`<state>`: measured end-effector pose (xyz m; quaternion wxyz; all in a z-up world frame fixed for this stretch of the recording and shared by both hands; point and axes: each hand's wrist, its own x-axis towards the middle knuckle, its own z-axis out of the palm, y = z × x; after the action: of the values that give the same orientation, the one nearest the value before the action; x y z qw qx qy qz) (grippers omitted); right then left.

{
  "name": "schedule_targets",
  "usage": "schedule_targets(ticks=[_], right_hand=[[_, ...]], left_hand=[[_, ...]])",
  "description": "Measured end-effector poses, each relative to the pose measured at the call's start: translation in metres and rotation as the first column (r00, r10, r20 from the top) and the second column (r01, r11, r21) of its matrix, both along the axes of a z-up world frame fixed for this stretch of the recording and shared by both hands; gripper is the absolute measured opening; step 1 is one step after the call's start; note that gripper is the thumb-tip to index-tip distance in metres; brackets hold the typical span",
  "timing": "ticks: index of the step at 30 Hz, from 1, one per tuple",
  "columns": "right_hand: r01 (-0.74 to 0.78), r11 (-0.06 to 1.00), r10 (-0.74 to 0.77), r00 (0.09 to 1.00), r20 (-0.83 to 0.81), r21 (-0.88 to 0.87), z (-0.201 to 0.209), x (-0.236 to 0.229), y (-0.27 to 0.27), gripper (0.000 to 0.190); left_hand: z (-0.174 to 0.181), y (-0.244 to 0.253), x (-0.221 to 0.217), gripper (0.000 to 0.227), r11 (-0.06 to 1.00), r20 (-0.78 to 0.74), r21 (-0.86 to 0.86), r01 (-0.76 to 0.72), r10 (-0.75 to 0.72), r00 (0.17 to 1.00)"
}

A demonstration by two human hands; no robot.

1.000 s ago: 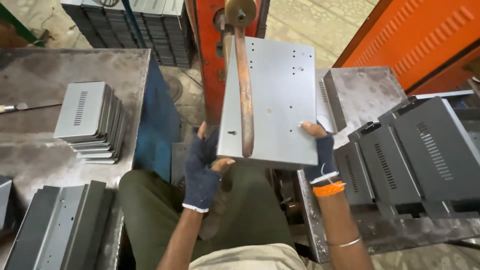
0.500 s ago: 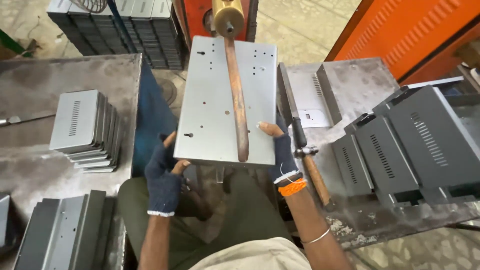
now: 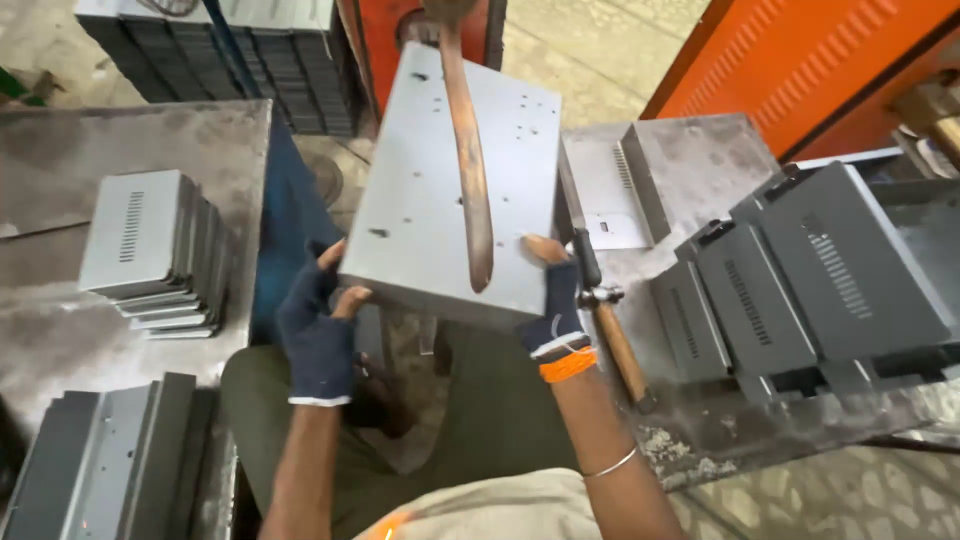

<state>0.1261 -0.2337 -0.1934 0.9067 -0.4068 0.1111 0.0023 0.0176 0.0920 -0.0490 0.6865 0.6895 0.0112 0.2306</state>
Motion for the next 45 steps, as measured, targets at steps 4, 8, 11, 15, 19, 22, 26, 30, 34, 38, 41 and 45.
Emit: schedule_targets(ticks=[4,8,11,15,19,22,26,30,34,38,41,45], right_hand=[[0.367,0.691,-0.148,0.915,0.375,-0.623,0.06,-0.037,0.027,0.04],[0.116,0.991,-0.137,0.858,-0.495,-0.073,0.109,-0.066,0.058,0.077],[0.078,0.995,-0.048,0.92,-0.389,0.062,-0.01,-0.047,0.032,0.035],[-0.106,0.724,0.025,0.992,-0.127,-0.682,0.088,-0.097,0.049,0.028],[-0.037,0.252,-0.253,0.962,-0.103,-0.967,-0.013,-0.082,-0.04,0.067],[-0.138,-0.431,-0.436,0.897,0.072,-0.892,-0.042,-0.094,-0.08,0.098],[-0.342,-0.468,-0.394,0.906,-0.155,-0.815,-0.048,-0.102,-0.103,0.042],[-0.154,0.337,-0.206,0.951,-0.232,-0.929,-0.008,-0.135,-0.08,0.035],[0.007,0.693,0.067,0.995,0.075,-0.72,0.107,-0.193,0.024,0.041],[0.487,0.122,0.133,0.855,0.501,-0.865,0.148,-0.218,0.062,0.034],[0.597,-0.147,0.223,0.797,0.561,-0.789,0.175,-0.231,0.072,0.051],[0.474,-0.388,0.38,0.864,0.332,-0.79,0.226,-0.227,0.09,0.071]], left_hand=[[-0.003,-0.07,-0.001,0.082,0.978,-0.03,-0.206,-0.041,0.036,0.999],[-0.029,-0.084,0.004,0.073,0.962,-0.125,-0.267,0.05,-0.086,0.988],[-0.012,-0.072,0.003,0.072,0.975,-0.101,-0.195,0.107,-0.129,0.987],[-0.016,-0.062,0.0,0.077,0.992,-0.159,-0.064,0.112,-0.121,0.98],[0.003,-0.054,0.0,0.087,0.996,-0.215,0.033,0.084,-0.075,0.974],[0.016,-0.055,-0.006,0.092,0.997,-0.26,0.06,0.039,-0.022,0.965],[0.017,-0.062,-0.01,0.087,0.999,-0.257,0.033,0.029,-0.019,0.966],[-0.001,-0.061,-0.012,0.084,0.998,-0.283,0.07,-0.005,0.025,0.959],[-0.018,-0.062,-0.017,0.093,0.949,-0.019,0.277,-0.154,0.165,0.986],[-0.021,-0.066,-0.014,0.093,0.936,0.044,0.274,-0.223,0.219,0.975],[-0.021,-0.069,-0.019,0.092,0.944,0.038,0.239,-0.23,0.227,0.973],[-0.027,-0.073,-0.019,0.089,0.953,0.061,0.192,-0.234,0.226,0.972]])
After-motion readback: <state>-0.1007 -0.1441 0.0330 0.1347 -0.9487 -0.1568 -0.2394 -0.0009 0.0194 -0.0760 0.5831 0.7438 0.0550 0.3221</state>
